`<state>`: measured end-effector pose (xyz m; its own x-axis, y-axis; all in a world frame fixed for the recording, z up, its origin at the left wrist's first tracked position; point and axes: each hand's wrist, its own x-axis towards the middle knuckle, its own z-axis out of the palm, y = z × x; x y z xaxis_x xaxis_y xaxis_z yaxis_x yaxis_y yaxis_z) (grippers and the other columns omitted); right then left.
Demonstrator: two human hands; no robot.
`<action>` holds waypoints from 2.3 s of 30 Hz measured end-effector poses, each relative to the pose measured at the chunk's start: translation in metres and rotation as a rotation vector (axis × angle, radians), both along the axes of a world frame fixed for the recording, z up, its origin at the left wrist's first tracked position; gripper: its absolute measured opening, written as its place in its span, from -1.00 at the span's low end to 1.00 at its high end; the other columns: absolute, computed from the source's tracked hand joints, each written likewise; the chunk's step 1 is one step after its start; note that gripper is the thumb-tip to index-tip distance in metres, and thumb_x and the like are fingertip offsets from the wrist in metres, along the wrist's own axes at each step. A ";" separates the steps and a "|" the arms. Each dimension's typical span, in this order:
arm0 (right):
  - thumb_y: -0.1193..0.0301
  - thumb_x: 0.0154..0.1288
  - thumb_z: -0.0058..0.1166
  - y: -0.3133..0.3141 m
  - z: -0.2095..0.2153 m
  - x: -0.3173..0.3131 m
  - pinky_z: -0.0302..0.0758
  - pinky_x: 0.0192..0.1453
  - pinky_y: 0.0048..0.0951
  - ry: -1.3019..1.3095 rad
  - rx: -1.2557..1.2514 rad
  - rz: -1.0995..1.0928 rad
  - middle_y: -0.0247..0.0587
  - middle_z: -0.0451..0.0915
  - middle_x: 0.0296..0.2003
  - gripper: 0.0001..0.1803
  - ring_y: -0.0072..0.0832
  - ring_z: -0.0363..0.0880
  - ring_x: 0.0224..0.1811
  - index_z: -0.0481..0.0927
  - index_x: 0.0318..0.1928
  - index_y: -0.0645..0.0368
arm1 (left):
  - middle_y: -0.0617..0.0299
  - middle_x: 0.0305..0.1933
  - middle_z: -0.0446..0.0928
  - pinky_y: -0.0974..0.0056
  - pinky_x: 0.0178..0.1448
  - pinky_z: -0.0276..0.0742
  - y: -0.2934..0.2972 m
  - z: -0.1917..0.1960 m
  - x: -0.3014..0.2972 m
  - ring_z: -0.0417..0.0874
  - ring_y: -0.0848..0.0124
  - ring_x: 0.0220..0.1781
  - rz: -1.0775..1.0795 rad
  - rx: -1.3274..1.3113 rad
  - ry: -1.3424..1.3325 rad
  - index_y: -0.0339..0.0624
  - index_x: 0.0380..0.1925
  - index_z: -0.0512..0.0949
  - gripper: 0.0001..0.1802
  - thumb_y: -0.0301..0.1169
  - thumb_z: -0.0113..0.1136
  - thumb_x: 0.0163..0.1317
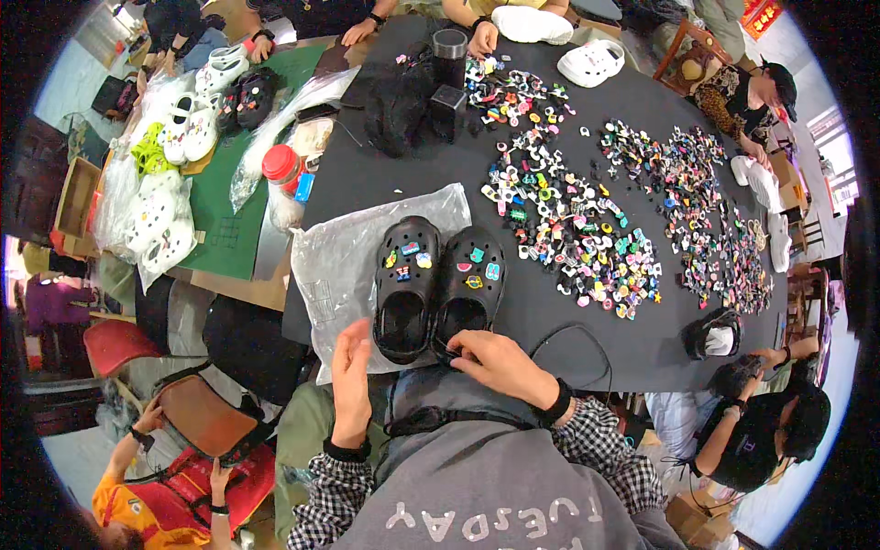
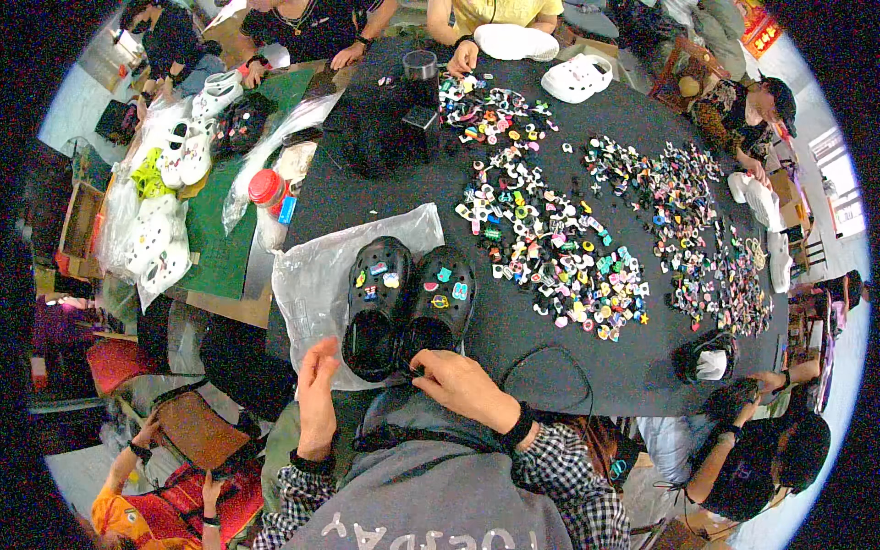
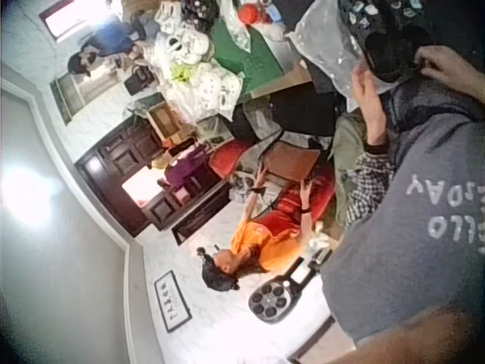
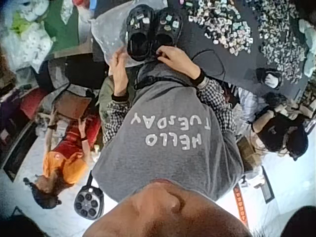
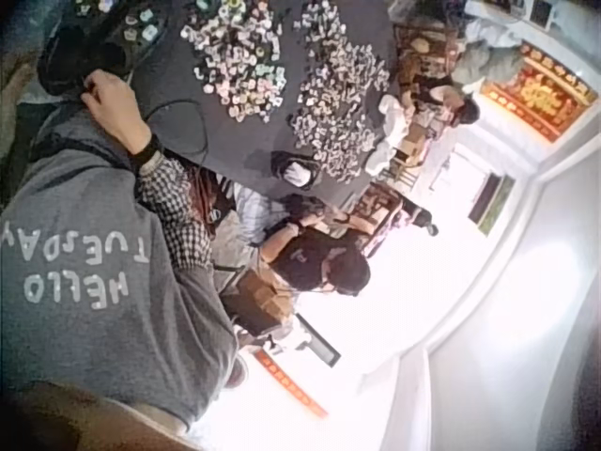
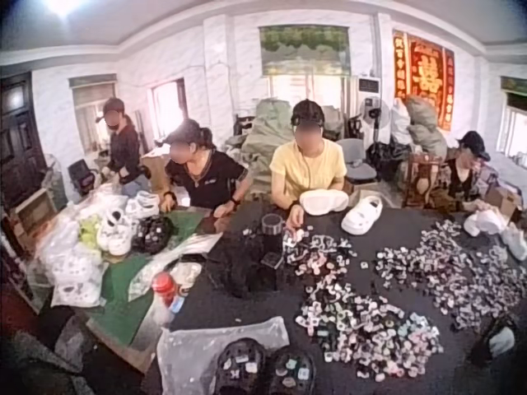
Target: Attaching decorative charms to rubber clog-style shoes.
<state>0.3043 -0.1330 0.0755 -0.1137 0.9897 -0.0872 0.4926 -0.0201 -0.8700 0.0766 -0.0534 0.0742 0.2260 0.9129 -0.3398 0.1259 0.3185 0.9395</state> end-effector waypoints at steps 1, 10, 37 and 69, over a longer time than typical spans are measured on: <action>0.42 0.16 0.18 0.001 0.000 -0.004 0.47 -0.30 -0.26 -0.054 0.042 0.009 -0.16 0.50 -0.47 -0.63 -0.23 0.53 -0.39 0.46 -0.01 0.20 | 0.14 0.20 0.43 0.26 0.30 0.26 -0.001 -0.005 -0.001 0.41 0.31 0.23 0.062 0.001 -0.016 -0.28 0.14 0.40 -0.63 -0.43 -0.06 0.35; 0.35 0.01 0.27 0.019 -0.015 -0.031 0.54 -0.26 -0.24 -0.365 0.237 0.130 -0.08 0.45 -0.33 -0.41 -0.19 0.53 -0.29 0.41 0.10 0.09 | 0.07 0.34 0.21 0.21 0.40 0.12 -0.014 -0.040 -0.020 0.25 0.25 0.35 -0.021 -0.147 -0.140 -0.27 0.33 0.11 -0.35 -0.52 -0.06 0.20; 0.40 0.19 0.10 0.028 -0.012 -0.028 0.50 -0.14 -0.16 -0.071 0.035 -0.003 -0.03 0.48 -0.26 -0.65 -0.08 0.53 -0.20 0.47 0.01 0.13 | 0.10 0.26 0.20 0.28 0.17 0.41 -0.014 -0.064 -0.017 0.37 0.30 0.17 -0.192 -0.093 0.081 -0.23 0.37 0.04 -0.20 -0.59 0.14 0.13; 0.35 0.25 0.06 0.025 -0.026 -0.031 0.46 -0.10 -0.15 -0.110 -0.012 0.095 -0.01 0.48 -0.30 -0.73 -0.08 0.50 -0.19 0.46 -0.05 0.11 | 0.09 0.19 0.41 0.26 0.32 0.24 0.018 -0.052 -0.070 0.38 0.31 0.25 0.221 0.118 0.118 -0.33 0.14 0.38 -0.57 -0.57 -0.05 0.22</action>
